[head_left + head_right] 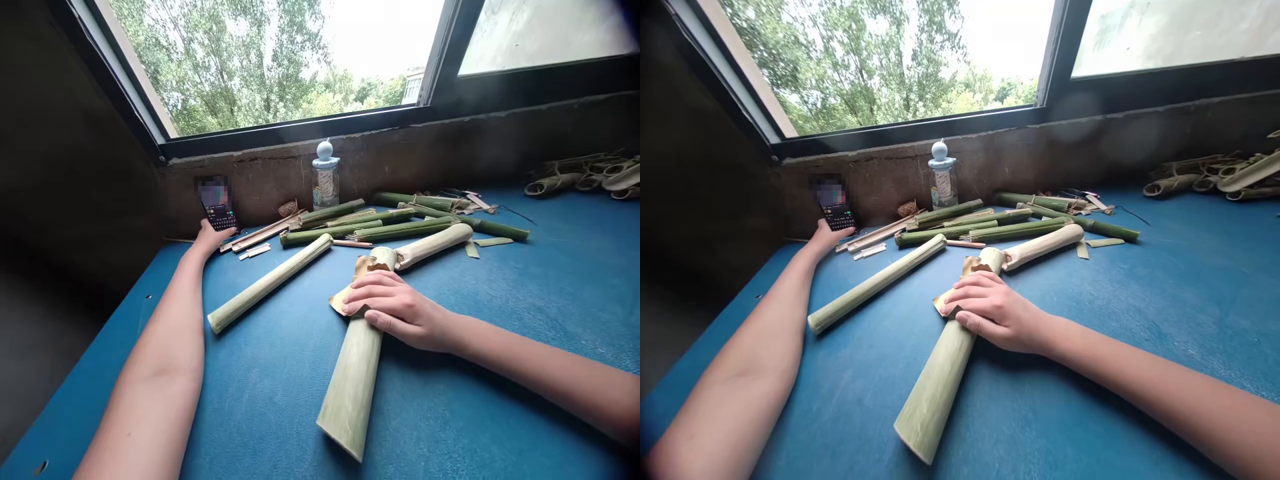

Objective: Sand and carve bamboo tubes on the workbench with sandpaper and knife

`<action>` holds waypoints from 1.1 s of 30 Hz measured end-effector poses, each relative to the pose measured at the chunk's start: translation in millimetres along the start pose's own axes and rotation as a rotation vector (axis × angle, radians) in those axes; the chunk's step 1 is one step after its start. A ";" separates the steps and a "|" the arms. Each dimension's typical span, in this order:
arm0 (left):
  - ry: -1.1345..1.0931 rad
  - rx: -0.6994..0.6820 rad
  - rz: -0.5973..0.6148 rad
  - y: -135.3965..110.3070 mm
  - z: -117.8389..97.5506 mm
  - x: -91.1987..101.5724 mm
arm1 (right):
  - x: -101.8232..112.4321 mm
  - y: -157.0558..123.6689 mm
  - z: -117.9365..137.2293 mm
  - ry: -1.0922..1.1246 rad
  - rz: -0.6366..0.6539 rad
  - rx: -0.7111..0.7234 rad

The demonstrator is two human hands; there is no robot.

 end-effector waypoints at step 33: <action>-0.116 -0.008 0.066 -4.6 -6.6 10.5 | 4.9 -5.2 1.0 -0.046 0.015 -0.050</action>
Point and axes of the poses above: each hand's wrist, its own y-axis towards the middle knuckle, its own x-axis out of the back of the hand, z = x × y, the point moved 1 cm from there along y, towards the middle knuckle, and after that the axes turned 14 degrees about y, right-handed, at the moved point
